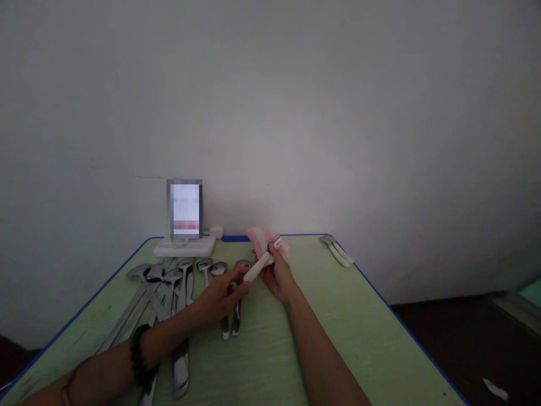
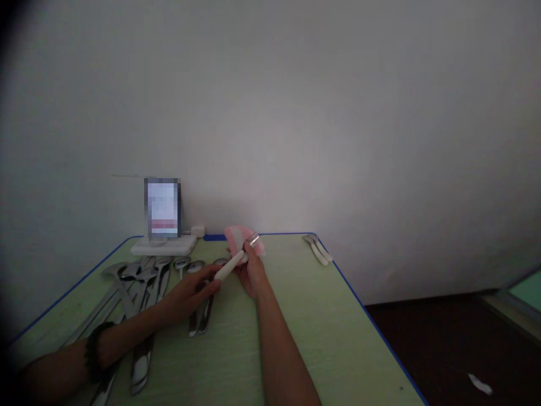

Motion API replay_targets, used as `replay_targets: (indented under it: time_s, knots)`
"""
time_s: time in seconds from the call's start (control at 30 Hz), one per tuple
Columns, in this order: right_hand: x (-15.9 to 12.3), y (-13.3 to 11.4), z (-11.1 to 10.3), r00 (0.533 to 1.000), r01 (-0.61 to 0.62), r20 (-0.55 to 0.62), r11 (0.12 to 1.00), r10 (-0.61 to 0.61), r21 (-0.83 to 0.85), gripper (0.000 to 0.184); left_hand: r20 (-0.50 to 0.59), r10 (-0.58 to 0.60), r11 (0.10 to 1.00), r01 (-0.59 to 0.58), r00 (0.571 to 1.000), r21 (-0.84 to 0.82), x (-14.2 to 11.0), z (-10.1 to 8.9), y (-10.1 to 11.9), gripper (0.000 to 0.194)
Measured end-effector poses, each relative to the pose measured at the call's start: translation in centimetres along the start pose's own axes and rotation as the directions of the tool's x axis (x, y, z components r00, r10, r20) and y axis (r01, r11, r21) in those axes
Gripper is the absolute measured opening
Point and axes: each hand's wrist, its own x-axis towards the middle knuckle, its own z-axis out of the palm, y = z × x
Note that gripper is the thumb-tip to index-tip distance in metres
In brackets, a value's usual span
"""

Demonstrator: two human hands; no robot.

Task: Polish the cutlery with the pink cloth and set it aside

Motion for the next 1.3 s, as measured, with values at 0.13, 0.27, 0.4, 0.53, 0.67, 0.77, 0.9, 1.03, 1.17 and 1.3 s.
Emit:
replay_targets:
  time_s: [0.13,0.27,0.4,0.53,0.67,0.77,0.9,1.03,1.17,1.3]
  knots:
    - [0.2,0.4,-0.1,0.999,0.019,0.028,0.998,-0.018,-0.054,0.017,-0.009,0.000,0.998,-0.001,1.000,-0.071,-0.1,0.0,0.2,0.038]
    - [0.4,0.4,-0.1,0.999,0.013,0.047,0.998,-0.011,-0.055,0.015,-0.008,0.026,0.989,-0.026,1.000,-0.142,-0.2,0.1,0.1,0.043]
    - [0.2,-0.1,-0.1,0.996,-0.034,0.085,0.999,0.030,0.038,0.035,-0.007,0.025,0.983,-0.025,1.000,-0.182,-0.2,0.1,0.1,0.045]
    - [0.3,-0.3,-0.4,0.998,-0.026,0.055,0.991,0.019,0.130,0.048,0.012,0.015,0.976,-0.012,1.000,-0.217,-0.2,0.1,0.2,0.042]
    - [0.6,-0.3,-0.6,0.999,0.020,-0.031,0.982,-0.014,0.186,0.036,-0.004,0.011,0.981,-0.011,1.000,-0.192,-0.2,0.0,0.3,0.042]
    - [0.7,-0.4,-0.6,0.997,0.053,-0.058,0.979,-0.042,0.199,0.020,-0.023,-0.009,0.988,0.006,1.000,-0.154,-0.2,0.0,0.3,0.042]
    - [0.6,-0.6,-0.3,0.989,0.145,-0.060,0.973,-0.136,0.177,0.015,0.004,-0.030,0.997,0.030,1.000,-0.077,-0.2,0.1,0.2,0.043]
    - [0.4,-0.6,-0.1,0.987,0.159,-0.006,0.981,-0.160,0.115,0.027,0.012,-0.062,0.992,0.062,0.998,-0.113,-0.2,0.1,0.3,0.042]
    - [0.5,-0.3,-0.1,0.991,0.135,-0.001,0.987,-0.135,0.088,0.033,-0.012,-0.097,0.986,0.095,0.995,-0.140,0.0,0.1,0.3,0.041]
    - [0.4,0.3,0.3,0.996,0.084,-0.007,0.995,-0.084,0.044,0.036,-0.050,-0.107,0.984,0.099,0.993,-0.149,0.2,0.1,0.2,0.039]
